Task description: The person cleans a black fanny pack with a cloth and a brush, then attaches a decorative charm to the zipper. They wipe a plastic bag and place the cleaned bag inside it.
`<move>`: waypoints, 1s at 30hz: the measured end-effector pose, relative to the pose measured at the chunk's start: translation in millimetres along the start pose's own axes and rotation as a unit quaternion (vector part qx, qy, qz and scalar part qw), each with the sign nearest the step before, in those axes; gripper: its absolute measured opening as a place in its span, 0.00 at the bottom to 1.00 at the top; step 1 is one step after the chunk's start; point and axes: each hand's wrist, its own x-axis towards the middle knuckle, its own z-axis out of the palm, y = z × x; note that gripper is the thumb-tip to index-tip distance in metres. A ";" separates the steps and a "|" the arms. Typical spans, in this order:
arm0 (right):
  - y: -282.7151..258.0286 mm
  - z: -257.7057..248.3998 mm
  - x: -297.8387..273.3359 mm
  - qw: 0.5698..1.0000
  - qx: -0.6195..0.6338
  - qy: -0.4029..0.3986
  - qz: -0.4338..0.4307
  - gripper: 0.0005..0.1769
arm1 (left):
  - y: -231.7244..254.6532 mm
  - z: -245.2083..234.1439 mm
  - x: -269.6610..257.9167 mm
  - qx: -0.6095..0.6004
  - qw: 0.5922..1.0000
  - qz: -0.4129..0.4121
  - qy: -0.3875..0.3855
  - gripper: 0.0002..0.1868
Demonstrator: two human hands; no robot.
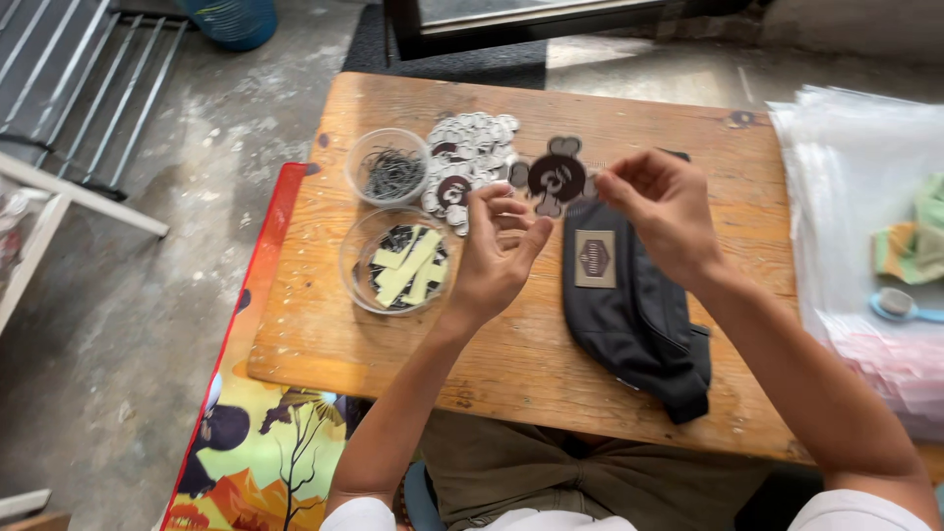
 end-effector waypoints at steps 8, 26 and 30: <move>26.3 -93.7 -70.6 0.994 0.036 0.078 -0.063 0.10 | -30.5 90.9 7.0 -0.219 0.970 0.022 -0.102 0.04; 98.4 -133.5 -115.5 0.936 0.300 0.080 0.167 0.07 | -47.4 116.2 -10.1 -0.211 0.931 -0.044 -0.294 0.18; 84.1 -129.7 -120.7 0.935 0.308 0.043 0.172 0.05 | -59.9 116.9 -15.4 -0.230 0.926 -0.052 -0.294 0.17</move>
